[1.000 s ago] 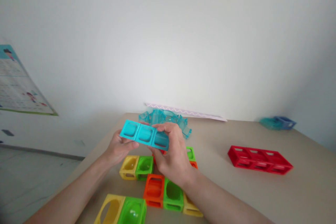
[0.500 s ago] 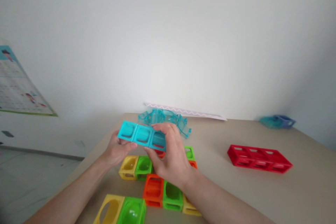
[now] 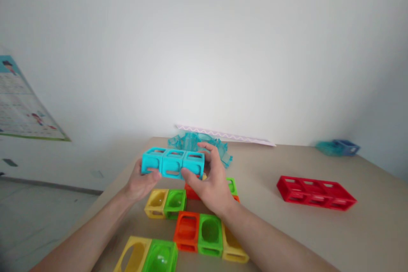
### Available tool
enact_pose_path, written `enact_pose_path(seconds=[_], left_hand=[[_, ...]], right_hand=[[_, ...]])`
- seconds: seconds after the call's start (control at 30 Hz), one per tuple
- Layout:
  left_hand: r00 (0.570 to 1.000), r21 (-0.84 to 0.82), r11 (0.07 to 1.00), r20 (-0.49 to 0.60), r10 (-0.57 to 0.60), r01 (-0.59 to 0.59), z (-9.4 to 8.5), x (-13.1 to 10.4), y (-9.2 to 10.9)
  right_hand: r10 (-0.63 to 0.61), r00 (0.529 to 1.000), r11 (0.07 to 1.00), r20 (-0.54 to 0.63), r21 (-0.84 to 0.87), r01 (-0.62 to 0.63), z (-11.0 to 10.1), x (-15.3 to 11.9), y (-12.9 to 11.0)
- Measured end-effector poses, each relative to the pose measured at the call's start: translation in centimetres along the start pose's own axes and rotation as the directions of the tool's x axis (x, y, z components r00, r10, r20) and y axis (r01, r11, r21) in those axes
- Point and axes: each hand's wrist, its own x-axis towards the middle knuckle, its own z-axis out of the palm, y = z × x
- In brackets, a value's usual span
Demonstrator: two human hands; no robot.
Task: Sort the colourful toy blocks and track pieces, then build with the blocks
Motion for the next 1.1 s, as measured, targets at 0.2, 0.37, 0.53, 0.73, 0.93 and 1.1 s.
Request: enact_pose_path(seconds=[0.2, 0.37, 0.53, 0.73, 0.93, 1.1], left_hand=[[0.999, 0.007, 1.0, -0.045, -0.008, 0.009, -0.1, 0.0, -0.06], [1.0, -0.034, 0.999, 0.011, -0.015, 0.015, 0.07, -0.08, 0.17], [1.0, -0.039, 0.999, 0.001, -0.018, 0.018, 0.15, -0.13, 0.2], [1.0, -0.008, 1.0, -0.003, -0.03, 0.03, 0.28, -0.14, 0.31], [0.999, 0.008, 0.999, -0.013, -0.038, 0.038, 0.39, -0.12, 0.45], [0.999, 0.01, 0.999, -0.022, -0.036, 0.037, 0.16, -0.15, 0.12]], right_hand=[[0.008, 0.999, 1.0, 0.045, -0.017, -0.008, 0.1, -0.14, -0.18], [0.001, 0.999, 0.997, 0.047, -0.081, 0.003, -0.02, -0.1, -0.1], [-0.024, 0.999, 0.992, 0.039, -0.125, 0.028, -0.09, -0.06, 0.08], [-0.027, 0.999, 0.99, 0.036, -0.139, 0.032, 0.02, -0.12, -0.03], [-0.018, 0.999, 0.99, 0.04, -0.14, 0.024, 0.17, -0.14, -0.35], [-0.015, 0.999, 0.989, 0.032, -0.144, 0.019, 0.17, -0.16, -0.36]])
